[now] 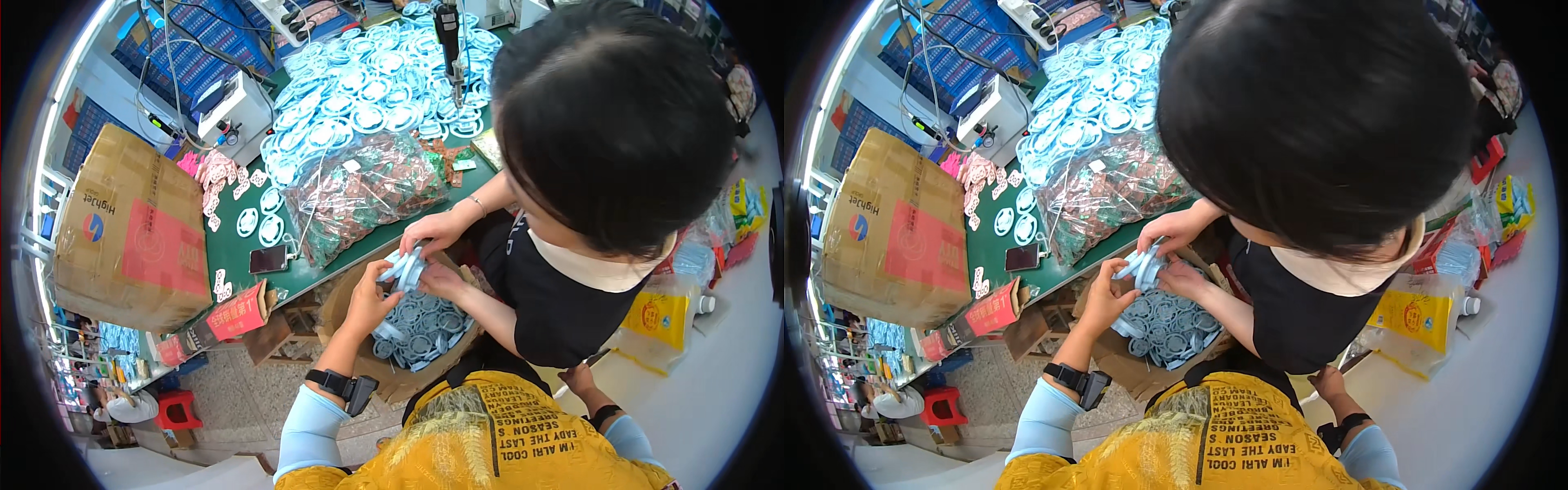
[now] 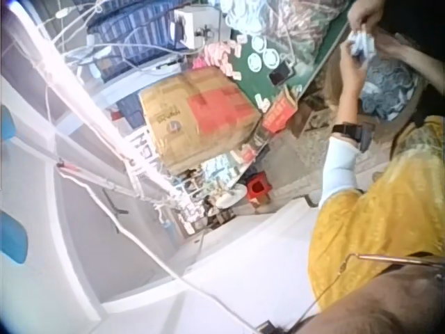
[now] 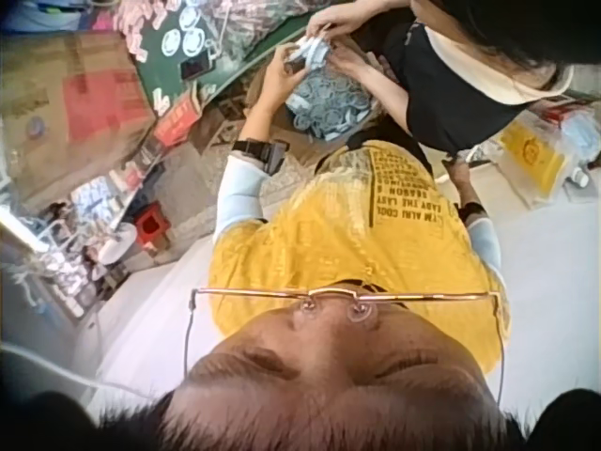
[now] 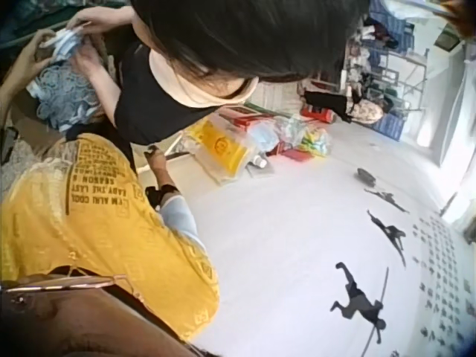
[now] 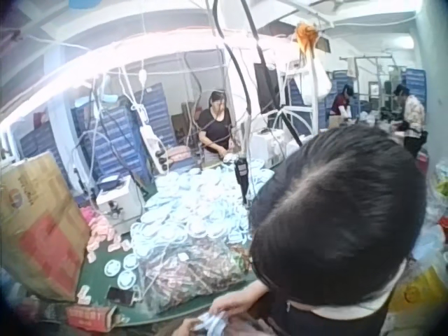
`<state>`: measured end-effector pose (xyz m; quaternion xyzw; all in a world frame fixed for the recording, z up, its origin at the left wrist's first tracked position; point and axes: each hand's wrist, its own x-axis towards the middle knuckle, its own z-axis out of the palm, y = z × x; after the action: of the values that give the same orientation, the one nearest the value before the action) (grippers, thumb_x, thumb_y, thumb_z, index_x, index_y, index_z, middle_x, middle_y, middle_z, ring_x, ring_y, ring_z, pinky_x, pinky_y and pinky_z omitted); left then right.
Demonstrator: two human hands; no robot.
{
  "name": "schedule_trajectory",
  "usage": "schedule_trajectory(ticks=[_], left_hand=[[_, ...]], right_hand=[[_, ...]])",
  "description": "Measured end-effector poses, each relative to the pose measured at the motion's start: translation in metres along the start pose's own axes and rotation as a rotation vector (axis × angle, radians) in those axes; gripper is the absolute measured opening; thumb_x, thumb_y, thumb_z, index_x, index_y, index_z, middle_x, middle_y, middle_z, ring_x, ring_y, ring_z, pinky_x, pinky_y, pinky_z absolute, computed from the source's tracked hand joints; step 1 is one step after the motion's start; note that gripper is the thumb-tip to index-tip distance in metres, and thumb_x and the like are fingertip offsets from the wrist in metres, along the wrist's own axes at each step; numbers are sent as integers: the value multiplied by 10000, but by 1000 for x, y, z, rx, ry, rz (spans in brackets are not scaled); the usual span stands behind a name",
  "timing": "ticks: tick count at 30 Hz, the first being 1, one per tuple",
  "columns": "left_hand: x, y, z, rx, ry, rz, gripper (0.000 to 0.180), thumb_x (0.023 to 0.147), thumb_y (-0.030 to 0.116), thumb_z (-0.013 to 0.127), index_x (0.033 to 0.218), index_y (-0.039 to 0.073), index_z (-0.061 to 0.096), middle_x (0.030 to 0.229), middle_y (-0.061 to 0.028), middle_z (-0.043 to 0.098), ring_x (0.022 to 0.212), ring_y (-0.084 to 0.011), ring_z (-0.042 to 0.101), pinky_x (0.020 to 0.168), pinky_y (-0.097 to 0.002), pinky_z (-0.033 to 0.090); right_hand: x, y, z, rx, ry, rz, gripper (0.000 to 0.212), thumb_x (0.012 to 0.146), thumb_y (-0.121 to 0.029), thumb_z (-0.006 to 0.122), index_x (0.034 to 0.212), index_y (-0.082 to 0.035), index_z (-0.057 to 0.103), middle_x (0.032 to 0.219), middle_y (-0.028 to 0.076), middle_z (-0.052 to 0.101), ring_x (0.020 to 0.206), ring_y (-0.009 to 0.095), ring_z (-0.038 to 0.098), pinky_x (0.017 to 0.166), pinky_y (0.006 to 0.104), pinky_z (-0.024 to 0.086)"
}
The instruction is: The person assembles light blue circular LED lights by inserting white plastic sticks into the center of the discs. They pick up the discs from a cardboard box, insert the sticks, and place the assembled units onto a green table. Another person is visible in the background performing similar assembly tasks.
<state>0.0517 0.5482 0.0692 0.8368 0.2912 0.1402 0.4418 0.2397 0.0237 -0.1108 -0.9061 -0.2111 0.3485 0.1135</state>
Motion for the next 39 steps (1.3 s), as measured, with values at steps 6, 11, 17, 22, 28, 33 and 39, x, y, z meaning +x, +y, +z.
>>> schedule_trajectory(ticks=[6,11,17,22,28,33,39], left_hand=[[14,6,14,-268,38,-9,690,718,-8,761,1331,140,480,1164,-70,588,505,4,360,450,-185,331],[30,19,3,-348,9,46,488,763,-5,725,1228,70,596,1053,-46,656,518,33,355,448,-168,315],[60,23,-11,-311,42,57,348,765,1,712,1104,28,639,950,-30,667,567,20,432,505,-171,365],[69,28,-6,-186,14,94,318,726,-2,728,1036,25,663,933,-28,625,589,-16,464,521,-189,384],[77,38,-14,-52,154,166,315,691,9,740,997,47,675,987,-30,562,611,-72,454,555,-217,402],[74,29,-18,-537,445,-129,212,852,15,657,1058,0,609,721,49,525,475,-1,373,409,-182,258],[42,39,-21,-701,432,-182,260,859,21,661,1104,-14,579,714,39,527,464,2,364,393,-182,233]], right_hand=[[-21,-34,-5,44,44,-56,283,734,-221,731,941,-36,678,781,174,677,737,307,668,694,379,534],[-46,-17,-5,8,54,-26,256,750,-198,734,947,-43,680,769,164,682,709,312,669,674,377,540],[-48,5,0,22,72,0,252,737,-196,743,933,-46,689,780,166,684,721,312,669,679,381,541],[-44,3,-1,81,68,23,261,727,-197,743,932,-45,689,767,163,681,708,311,668,677,379,541],[-41,19,-1,144,40,99,264,705,-181,759,921,-51,678,773,167,681,732,306,666,688,384,534],[-42,50,-2,245,-7,173,262,681,-160,772,891,-38,674,754,178,673,720,303,664,667,381,529],[-21,83,-1,104,-19,117,264,677,-165,778,881,-30,679,797,207,674,765,353,664,715,410,532]])
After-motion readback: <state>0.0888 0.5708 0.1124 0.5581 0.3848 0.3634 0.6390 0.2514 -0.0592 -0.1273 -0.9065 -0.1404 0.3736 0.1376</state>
